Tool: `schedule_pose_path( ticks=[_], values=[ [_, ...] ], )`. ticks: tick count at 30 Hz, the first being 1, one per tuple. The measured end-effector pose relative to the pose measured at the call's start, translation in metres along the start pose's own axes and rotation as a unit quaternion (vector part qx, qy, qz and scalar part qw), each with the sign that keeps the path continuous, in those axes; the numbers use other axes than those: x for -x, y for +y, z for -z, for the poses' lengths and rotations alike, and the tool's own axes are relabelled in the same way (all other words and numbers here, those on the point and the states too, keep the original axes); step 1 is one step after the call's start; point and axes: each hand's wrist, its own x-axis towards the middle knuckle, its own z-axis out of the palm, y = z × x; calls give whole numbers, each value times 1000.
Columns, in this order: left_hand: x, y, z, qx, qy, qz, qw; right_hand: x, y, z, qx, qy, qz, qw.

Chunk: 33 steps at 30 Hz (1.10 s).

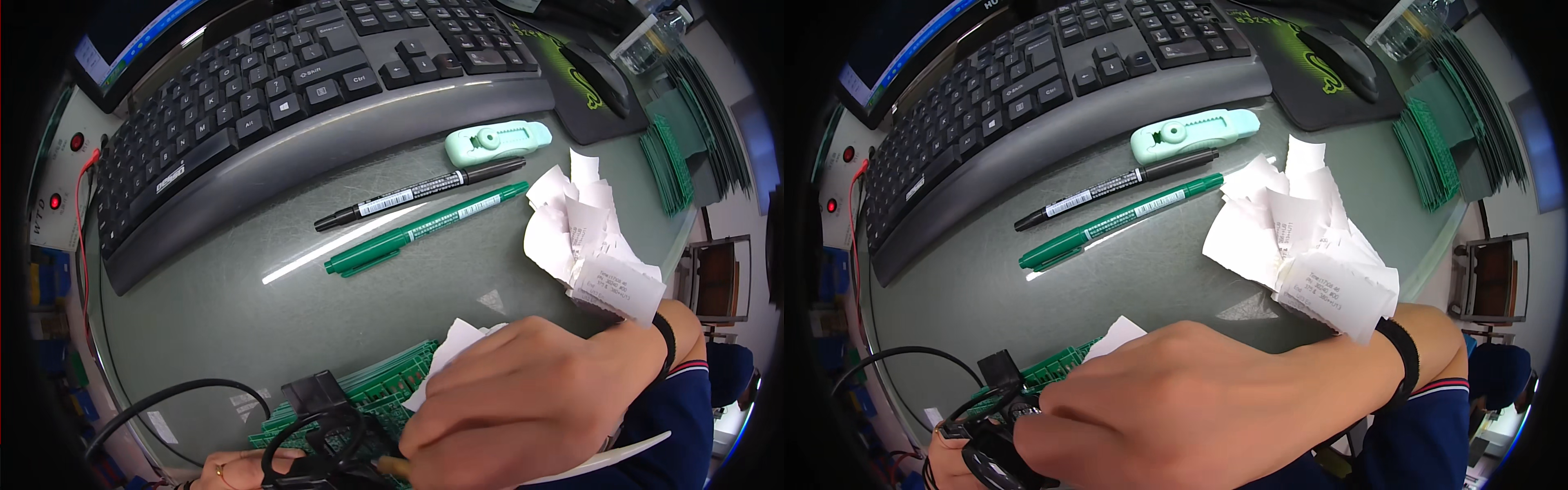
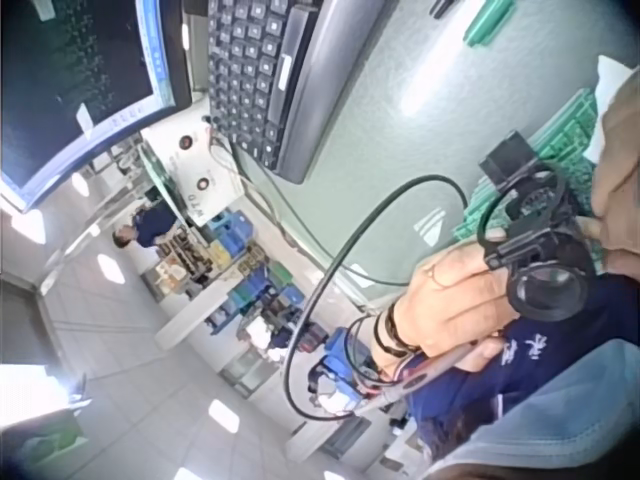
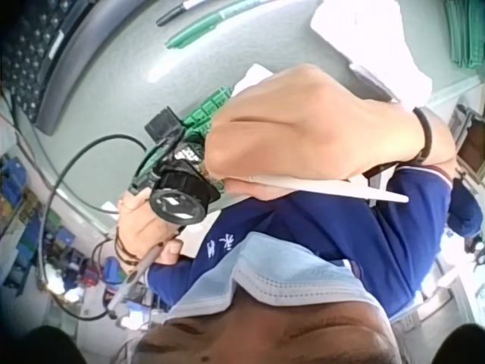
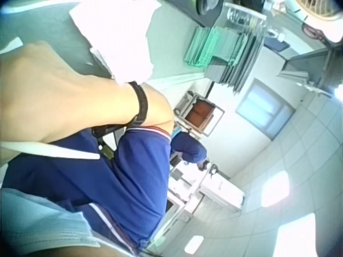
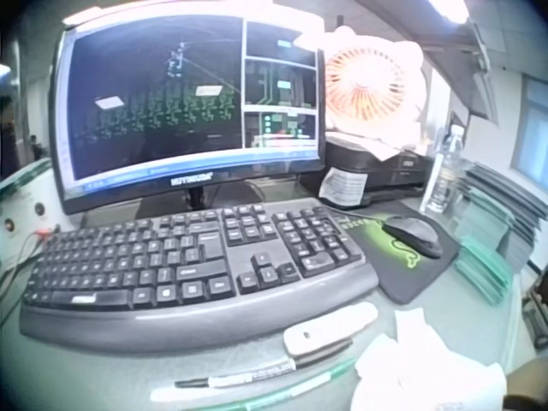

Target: The recorder uses multimeter probes and a computer interface to test a green printed circuit board.

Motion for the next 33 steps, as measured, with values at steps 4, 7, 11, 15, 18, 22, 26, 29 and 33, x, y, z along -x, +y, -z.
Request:
schedule_pose_path(
  ticks=[4,7,11,15,18,22,26,29,33],
  values=[
    [0,0,-1,18,2,7,1000,-11,-9,0,27,40,-19,999],
    [0,0,0,19,-5,6,1000,-6,-7,-4,-8,59,-39,997],
    [4,1,2,22,-21,12,999,-9,-7,-2,30,58,6,998],
    [8,3,3,32,-39,29,998,-14,-11,2,-22,68,-43,997],
    [8,3,3,37,-49,38,997,-14,-10,1,-17,67,-42,997],
    [41,-31,-4,3,-82,-62,995,-15,-12,3,-32,65,-38,997],
    [11,-6,-25,73,113,5,991,-4,-5,-4,-54,38,-46,997],
    [15,-6,-33,76,145,-2,987,-16,-10,5,-40,47,-48,997],
    [9,-12,-22,56,125,-52,989,-14,-10,9,-53,53,-57,996]
  ],
)
